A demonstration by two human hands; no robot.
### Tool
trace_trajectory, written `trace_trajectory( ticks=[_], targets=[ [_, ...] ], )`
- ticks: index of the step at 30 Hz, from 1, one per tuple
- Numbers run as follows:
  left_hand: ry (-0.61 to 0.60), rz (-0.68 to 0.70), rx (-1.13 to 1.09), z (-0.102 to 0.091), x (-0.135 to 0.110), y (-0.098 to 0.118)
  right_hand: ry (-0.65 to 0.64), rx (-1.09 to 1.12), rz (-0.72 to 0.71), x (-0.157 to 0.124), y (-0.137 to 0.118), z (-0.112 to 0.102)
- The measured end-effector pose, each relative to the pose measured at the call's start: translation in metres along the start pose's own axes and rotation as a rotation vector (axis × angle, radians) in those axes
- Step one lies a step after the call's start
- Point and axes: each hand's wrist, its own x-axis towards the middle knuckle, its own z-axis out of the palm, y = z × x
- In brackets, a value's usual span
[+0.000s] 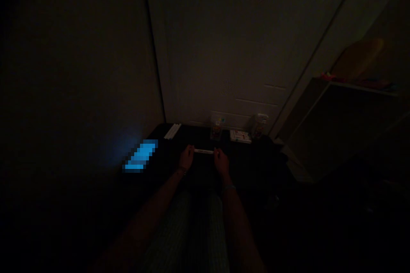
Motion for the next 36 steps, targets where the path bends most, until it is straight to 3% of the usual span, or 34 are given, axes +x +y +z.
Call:
trace_trajectory(
  ticks=[36],
  targets=[
    [-0.001, 0.003, 0.004, -0.0013, -0.0012, 0.0015, -0.011, 0.008, 0.005, -0.0035, -0.0045, -0.0034]
  ],
)
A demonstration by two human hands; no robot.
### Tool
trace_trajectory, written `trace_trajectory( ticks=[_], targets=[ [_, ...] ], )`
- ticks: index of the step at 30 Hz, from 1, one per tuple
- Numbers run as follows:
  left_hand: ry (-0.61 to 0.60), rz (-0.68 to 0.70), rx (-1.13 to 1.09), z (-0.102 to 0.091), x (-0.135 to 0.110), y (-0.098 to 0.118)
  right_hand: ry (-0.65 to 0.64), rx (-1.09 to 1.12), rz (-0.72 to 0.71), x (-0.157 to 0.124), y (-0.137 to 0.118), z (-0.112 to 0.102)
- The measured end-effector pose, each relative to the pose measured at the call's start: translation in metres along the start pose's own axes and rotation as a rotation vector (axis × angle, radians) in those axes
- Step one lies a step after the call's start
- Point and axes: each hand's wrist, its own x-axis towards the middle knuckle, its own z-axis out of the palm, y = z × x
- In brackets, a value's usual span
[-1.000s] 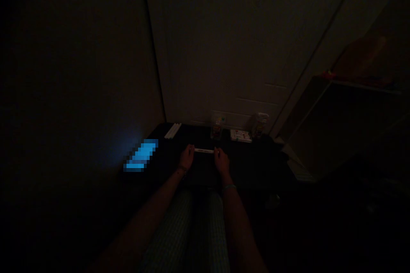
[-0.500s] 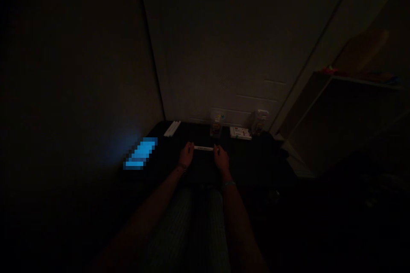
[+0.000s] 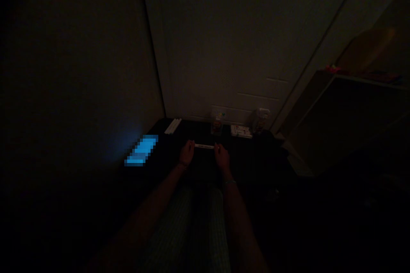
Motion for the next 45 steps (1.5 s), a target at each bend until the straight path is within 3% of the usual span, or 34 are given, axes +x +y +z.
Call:
trace_trajectory(
  ticks=[34, 45],
  targets=[
    [0.000, -0.023, 0.026, -0.0033, -0.0024, 0.0058, 0.001, -0.014, 0.001, 0.0007, 0.0009, 0.0008],
    [0.001, -0.009, 0.006, 0.0002, -0.0012, -0.0027, 0.002, -0.030, -0.006, 0.0019, 0.0023, 0.0021]
  ],
)
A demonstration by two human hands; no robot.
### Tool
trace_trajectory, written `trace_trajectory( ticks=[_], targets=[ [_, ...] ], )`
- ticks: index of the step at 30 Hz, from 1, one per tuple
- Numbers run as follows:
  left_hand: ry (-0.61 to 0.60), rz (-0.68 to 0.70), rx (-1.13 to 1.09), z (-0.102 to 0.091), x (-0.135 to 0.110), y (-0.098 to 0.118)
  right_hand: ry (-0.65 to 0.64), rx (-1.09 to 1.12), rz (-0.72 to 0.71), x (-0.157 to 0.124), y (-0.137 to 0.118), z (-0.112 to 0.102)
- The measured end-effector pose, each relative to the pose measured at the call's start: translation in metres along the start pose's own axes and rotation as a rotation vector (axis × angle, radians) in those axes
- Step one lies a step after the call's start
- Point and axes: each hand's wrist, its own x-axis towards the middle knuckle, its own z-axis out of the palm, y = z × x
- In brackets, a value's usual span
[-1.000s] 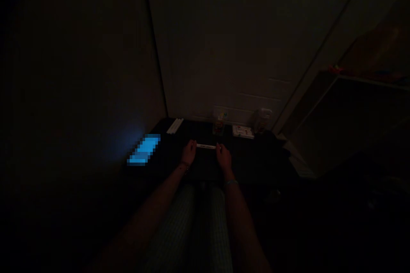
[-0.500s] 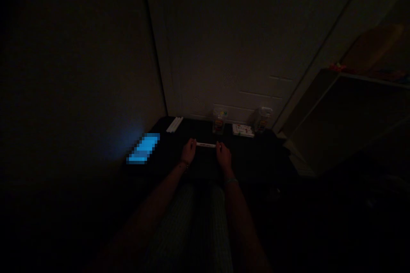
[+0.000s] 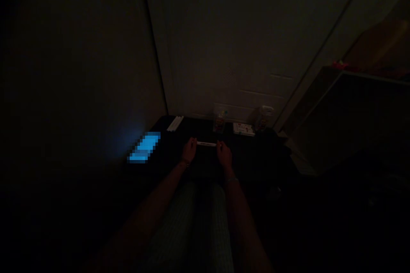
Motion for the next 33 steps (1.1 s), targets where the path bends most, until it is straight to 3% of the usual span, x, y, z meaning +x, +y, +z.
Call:
trace_trajectory(
  ticks=[33],
  targets=[
    [-0.017, -0.002, 0.009, -0.0011, 0.0014, 0.0005, -0.002, -0.010, 0.004, 0.0011, 0.0016, 0.0048]
  ],
)
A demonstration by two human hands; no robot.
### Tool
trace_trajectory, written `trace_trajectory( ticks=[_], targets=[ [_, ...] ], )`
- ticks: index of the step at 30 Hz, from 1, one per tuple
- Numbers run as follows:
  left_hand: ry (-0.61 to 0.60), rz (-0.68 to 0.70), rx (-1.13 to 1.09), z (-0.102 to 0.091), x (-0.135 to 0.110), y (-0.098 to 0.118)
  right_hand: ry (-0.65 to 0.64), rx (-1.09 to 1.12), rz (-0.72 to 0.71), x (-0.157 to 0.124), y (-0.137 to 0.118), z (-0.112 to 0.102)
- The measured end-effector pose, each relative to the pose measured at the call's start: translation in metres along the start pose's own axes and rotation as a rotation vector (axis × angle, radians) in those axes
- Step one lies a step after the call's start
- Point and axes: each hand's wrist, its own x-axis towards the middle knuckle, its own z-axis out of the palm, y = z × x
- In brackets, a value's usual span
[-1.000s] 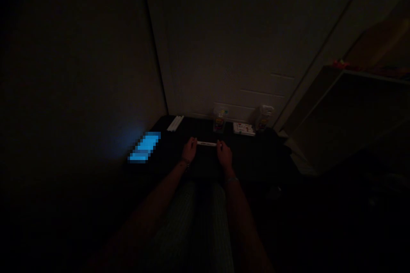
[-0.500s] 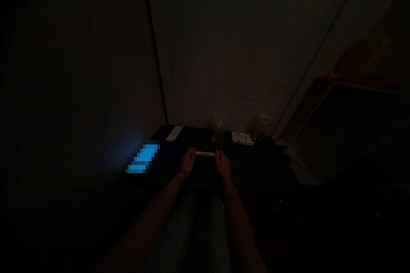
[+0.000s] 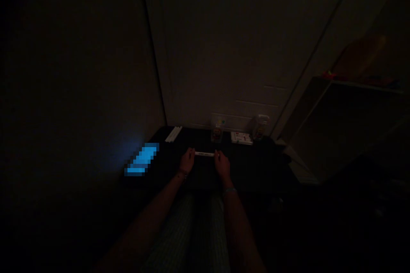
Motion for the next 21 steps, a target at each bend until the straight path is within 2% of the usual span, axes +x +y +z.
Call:
trace_trajectory(
  ticks=[21],
  targets=[
    [0.004, 0.011, 0.006, 0.0006, 0.0002, -0.0020, 0.003, -0.032, 0.007, -0.0013, -0.0015, -0.0018]
  ],
)
